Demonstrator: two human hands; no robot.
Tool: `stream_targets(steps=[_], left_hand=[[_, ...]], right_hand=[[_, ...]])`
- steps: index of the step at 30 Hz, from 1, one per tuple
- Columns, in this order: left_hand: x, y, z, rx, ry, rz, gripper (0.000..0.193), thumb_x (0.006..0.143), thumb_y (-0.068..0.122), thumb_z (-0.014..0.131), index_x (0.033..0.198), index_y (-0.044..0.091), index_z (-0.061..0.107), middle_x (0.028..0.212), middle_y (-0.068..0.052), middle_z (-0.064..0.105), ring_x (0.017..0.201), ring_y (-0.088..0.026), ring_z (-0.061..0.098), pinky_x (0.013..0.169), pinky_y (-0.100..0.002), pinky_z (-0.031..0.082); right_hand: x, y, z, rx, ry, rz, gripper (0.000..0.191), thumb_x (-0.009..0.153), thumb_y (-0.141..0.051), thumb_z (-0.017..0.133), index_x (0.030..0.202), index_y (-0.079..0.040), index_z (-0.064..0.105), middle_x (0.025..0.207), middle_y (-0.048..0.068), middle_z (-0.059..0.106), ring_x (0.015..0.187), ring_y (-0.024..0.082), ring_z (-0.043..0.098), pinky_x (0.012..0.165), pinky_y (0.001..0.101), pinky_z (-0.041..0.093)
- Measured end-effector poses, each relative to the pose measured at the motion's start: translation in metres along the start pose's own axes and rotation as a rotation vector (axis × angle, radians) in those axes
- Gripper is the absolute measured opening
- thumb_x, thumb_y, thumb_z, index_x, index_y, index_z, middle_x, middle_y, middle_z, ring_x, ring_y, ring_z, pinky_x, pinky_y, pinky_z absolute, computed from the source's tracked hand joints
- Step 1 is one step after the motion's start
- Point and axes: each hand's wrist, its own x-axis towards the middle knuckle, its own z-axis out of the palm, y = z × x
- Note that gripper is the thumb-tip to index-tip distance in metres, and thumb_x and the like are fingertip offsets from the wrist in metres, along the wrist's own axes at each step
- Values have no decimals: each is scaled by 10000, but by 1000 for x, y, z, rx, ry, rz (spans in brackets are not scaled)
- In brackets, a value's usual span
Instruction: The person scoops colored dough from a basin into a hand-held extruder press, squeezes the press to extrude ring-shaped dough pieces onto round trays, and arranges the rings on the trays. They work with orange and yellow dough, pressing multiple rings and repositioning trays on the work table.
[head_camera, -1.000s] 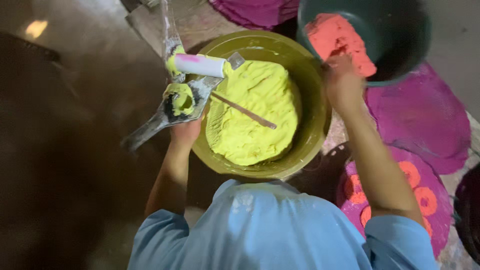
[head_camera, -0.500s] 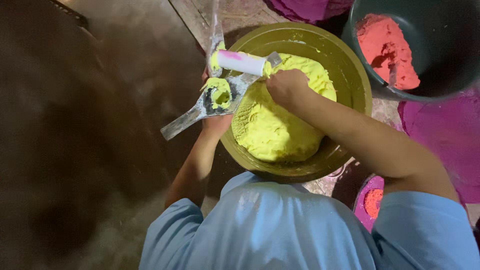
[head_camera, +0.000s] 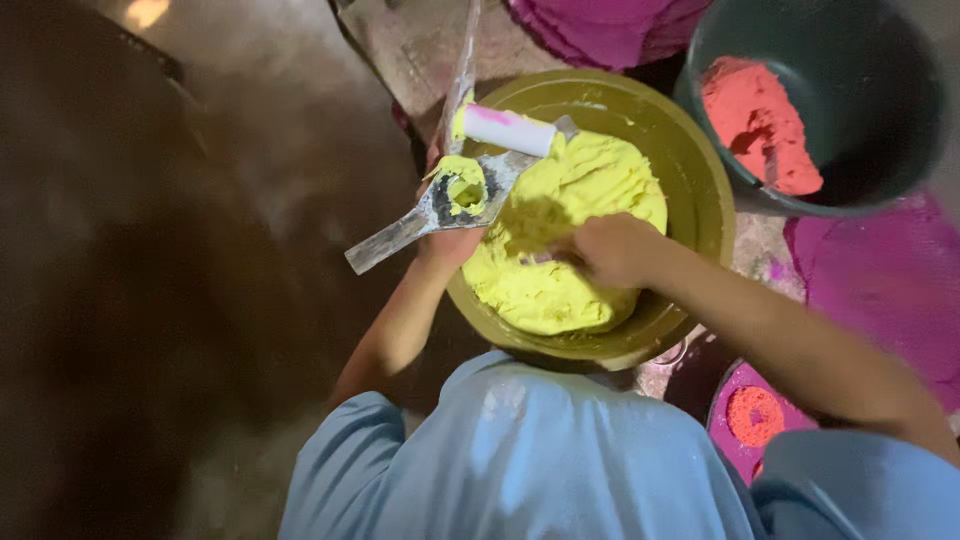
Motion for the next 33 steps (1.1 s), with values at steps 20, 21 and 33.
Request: stream_targets(steps=[20, 21, 33], left_hand=[[14, 100, 40, 530, -826, -264, 1120, 796, 413, 792, 1670, 216, 121, 1465, -186, 480, 1229, -355, 602, 1058, -453, 501], [7, 95, 43, 562, -842, -167, 955, 830, 376, 772, 1598, 226, 223, 1550, -161, 413, 1288, -352, 561, 1041, -460, 508], [31, 95, 38, 388, -358, -367, 1011, 858, 355, 761, 1643, 198, 144, 1612, -193, 367, 1249, -347, 618, 903, -454, 602]], right_hand=[[-103, -55, -45, -540, 451, 155, 215, 882, -184, 602, 1082, -131, 659, 793, 46, 640, 704, 239, 685, 579, 390, 551], [-100, -62, -35, -561, 583, 57, 215, 854, -184, 609, 1049, -110, 657, 836, 61, 629, 714, 260, 680, 586, 390, 552], [-97, -38, 2, 580, 944, 127, 500, 950, 0, 616, 1444, -47, 553, 1280, 254, 681, 1153, 316, 710, 939, 363, 562]])
